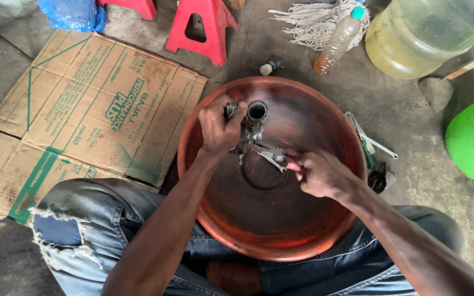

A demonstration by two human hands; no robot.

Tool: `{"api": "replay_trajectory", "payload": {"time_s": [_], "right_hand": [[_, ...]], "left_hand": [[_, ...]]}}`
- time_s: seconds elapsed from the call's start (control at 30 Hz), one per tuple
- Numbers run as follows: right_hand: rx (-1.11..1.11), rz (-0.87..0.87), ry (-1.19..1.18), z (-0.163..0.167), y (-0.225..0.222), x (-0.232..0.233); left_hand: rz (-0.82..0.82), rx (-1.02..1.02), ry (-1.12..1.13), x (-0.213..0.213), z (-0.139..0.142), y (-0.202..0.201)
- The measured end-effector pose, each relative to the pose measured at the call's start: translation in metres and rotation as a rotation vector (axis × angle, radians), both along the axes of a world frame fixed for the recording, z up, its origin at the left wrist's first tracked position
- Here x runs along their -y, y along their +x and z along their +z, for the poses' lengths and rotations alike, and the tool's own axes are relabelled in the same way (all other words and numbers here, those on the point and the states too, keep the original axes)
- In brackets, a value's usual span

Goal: The person sits on the floor and disassembles a carburetor using pliers and a screwdriver. They remove a C-clip and other small components, placing them into a red basin. The person continues to manipulate the carburetor body and internal parts with tools.

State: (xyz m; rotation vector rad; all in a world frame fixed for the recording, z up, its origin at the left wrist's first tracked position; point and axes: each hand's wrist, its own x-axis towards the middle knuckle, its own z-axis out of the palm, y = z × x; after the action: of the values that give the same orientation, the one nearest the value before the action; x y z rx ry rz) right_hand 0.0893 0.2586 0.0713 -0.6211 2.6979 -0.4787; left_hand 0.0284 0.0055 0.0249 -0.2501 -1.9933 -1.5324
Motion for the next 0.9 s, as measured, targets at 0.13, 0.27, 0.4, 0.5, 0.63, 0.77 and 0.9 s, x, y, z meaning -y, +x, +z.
{"api": "replay_trajectory", "payload": {"time_s": [0.13, 0.27, 0.4, 0.5, 0.63, 0.77, 0.9], "right_hand": [[0.054, -0.096, 0.144, -0.013, -0.006, -0.01], [0.434, -0.056, -0.109, -0.028, -0.013, -0.021], [0.149, 0.009, -0.038, -0.041, -0.006, -0.021], [-0.277, 0.103, 0.177, -0.041, -0.002, -0.019], [-0.521, 0.133, 0.252, -0.036, -0.006, -0.019], [0.237, -0.033, -0.035, -0.035, -0.013, -0.022], [0.289, 0.035, -0.065, -0.031, -0.008, -0.019]], "left_hand": [[-0.023, -0.068, 0.002, 0.003, 0.005, -0.001], [-0.016, 0.093, 0.091, 0.003, 0.006, -0.003], [0.02, 0.135, 0.031, 0.003, 0.007, 0.0], [-0.023, 0.031, 0.056, 0.004, 0.009, -0.001], [-0.005, -0.008, 0.077, 0.005, 0.013, -0.003], [0.01, 0.042, 0.099, 0.005, 0.012, -0.003], [0.021, 0.07, 0.093, 0.004, 0.012, -0.002]]}}
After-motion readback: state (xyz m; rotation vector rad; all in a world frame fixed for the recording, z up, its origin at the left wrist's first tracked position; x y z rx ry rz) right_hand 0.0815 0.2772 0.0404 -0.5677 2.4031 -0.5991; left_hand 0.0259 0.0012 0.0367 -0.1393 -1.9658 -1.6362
